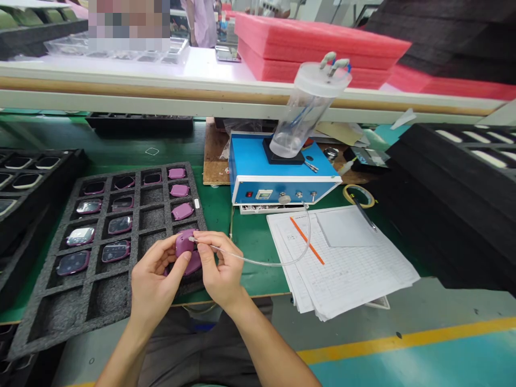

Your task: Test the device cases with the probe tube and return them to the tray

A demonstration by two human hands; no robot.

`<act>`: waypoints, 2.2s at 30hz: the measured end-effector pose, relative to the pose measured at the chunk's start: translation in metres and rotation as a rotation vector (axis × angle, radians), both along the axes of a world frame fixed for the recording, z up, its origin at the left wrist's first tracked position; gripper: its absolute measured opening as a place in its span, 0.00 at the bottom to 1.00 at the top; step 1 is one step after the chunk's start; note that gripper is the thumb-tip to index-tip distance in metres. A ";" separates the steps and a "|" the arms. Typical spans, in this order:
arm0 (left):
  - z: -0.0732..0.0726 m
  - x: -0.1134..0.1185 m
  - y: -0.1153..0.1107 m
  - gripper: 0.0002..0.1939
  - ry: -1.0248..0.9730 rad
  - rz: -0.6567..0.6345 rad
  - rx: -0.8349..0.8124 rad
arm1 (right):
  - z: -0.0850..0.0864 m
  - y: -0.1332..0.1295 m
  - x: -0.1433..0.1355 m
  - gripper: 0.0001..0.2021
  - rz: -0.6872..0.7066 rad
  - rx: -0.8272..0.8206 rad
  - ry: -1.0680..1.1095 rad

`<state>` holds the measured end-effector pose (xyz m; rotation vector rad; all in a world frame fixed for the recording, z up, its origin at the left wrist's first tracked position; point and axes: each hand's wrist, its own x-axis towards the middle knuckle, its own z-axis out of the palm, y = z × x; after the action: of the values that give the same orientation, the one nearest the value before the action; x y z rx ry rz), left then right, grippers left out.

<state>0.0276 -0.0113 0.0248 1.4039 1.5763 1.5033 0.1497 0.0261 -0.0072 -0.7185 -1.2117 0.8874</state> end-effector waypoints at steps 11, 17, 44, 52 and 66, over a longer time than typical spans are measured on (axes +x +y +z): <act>0.000 0.000 0.001 0.14 0.005 0.012 0.005 | 0.002 0.002 -0.001 0.05 -0.021 0.008 -0.026; -0.001 0.000 0.001 0.15 0.006 -0.001 0.014 | 0.002 0.001 0.000 0.06 -0.012 0.010 -0.019; -0.005 -0.002 0.000 0.14 0.016 -0.021 0.034 | 0.000 0.002 -0.001 0.07 -0.008 0.039 -0.015; -0.006 -0.003 0.002 0.15 0.024 -0.018 0.031 | 0.001 0.002 0.000 0.07 -0.015 0.042 -0.031; 0.004 -0.005 -0.002 0.15 0.070 -0.004 -0.003 | 0.000 -0.001 0.001 0.07 -0.027 0.043 -0.003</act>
<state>0.0224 -0.0134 0.0286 1.4711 1.6163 1.4635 0.1510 0.0254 -0.0070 -0.7003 -1.2174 0.8361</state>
